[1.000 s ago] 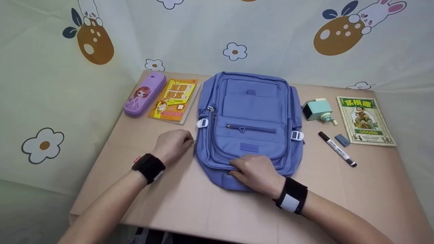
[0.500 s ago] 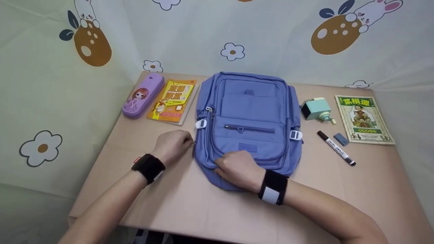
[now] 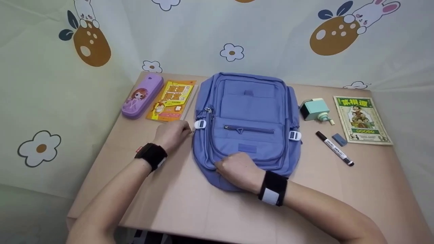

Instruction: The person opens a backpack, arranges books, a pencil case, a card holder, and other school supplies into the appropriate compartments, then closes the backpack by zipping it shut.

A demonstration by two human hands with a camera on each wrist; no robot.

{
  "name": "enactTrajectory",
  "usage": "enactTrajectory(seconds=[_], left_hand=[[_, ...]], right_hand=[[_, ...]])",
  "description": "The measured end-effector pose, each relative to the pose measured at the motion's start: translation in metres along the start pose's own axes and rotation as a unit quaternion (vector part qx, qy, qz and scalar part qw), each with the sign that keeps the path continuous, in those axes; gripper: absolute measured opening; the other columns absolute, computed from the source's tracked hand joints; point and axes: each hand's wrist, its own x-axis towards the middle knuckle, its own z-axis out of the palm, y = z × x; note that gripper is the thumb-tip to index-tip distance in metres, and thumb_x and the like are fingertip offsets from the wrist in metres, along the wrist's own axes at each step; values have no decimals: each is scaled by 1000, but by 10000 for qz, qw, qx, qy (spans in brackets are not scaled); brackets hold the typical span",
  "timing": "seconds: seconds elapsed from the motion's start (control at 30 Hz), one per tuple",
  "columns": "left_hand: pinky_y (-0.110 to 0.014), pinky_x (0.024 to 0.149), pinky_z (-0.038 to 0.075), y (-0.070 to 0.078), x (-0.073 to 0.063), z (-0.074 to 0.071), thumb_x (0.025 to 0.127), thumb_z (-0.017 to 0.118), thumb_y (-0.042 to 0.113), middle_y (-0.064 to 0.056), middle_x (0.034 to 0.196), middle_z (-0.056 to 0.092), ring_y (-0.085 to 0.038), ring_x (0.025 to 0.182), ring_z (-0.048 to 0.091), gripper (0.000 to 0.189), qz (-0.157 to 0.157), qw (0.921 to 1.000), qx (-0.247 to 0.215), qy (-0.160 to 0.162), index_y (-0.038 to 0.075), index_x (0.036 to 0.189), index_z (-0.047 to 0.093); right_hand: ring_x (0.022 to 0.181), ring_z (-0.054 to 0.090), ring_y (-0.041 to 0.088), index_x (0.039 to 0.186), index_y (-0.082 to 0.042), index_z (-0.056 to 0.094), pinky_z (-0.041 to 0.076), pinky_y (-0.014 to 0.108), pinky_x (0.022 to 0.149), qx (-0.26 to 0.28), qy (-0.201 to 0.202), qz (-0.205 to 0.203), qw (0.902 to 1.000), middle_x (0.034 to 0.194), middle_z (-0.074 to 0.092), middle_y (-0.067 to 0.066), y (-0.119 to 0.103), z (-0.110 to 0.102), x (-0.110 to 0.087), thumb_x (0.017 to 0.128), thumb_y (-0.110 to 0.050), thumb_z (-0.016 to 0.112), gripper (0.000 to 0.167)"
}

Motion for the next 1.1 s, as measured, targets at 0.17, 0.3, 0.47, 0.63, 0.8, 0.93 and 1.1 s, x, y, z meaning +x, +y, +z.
enactTrajectory(seconds=[0.17, 0.3, 0.47, 0.63, 0.8, 0.93, 1.1], left_hand=[[-46, 75, 52, -4, 24, -1, 97, 71, 22, -4, 91, 73, -26, 84, 68, 13, -193, 9996, -184, 30, 12, 91, 75], [-46, 78, 52, -6, 37, 1, 97, 70, 21, -5, 94, 75, -28, 87, 69, 12, -253, 9991, -291, 165, 11, 93, 75], [-46, 80, 52, -7, 42, 3, 97, 70, 22, -6, 94, 75, -29, 88, 69, 13, -322, 9988, -329, 143, 10, 93, 75], [-47, 79, 54, -6, 43, 4, 97, 69, 21, -6, 97, 76, -29, 90, 70, 13, -271, 9992, -244, 142, 11, 96, 77], [-48, 79, 54, -5, 42, 6, 97, 68, 19, -6, 97, 76, -29, 89, 71, 13, -260, 9994, -166, 184, 10, 95, 78], [-48, 78, 55, -2, 42, 7, 96, 66, 16, -6, 97, 76, -29, 89, 71, 14, -184, 9994, -130, 243, 10, 95, 79], [-48, 81, 55, -1, 38, 7, 97, 65, 13, -7, 101, 77, -30, 92, 72, 16, -91, 9997, -72, 236, 10, 99, 80]], right_hand=[[54, 60, 16, 76, -15, 65, 49, 35, 45, 75, -37, -68, 9999, 63, 62, -3, 0, 3, -1, 93, -27, 75, 23], [54, 60, 16, 75, -15, 64, 49, 34, 44, 128, 25, -120, 9998, 62, 62, -3, 0, 5, -2, 92, -26, 76, 24], [54, 61, 15, 75, -16, 63, 49, 34, 43, 158, 70, -90, 9998, 63, 63, -4, 1, 5, -3, 92, -25, 75, 23], [55, 61, 17, 75, -16, 62, 47, 35, 42, 79, 246, -70, 9996, 63, 62, -3, 2, 4, -6, 90, -22, 75, 21], [58, 63, 17, 81, -15, 64, 49, 36, 45, 324, 350, -15, 9989, 68, 65, -3, 7, 2, -15, 90, -20, 74, 15], [65, 68, 17, 91, -15, 70, 54, 38, 53, 859, 306, 268, 9955, 76, 71, -3, 16, -5, -35, 93, -20, 73, 6], [86, 74, 19, 113, -12, 76, 59, 40, 72, 1337, 200, 694, 9884, 98, 77, 1, 32, -13, -68, 94, -27, 75, 25]])
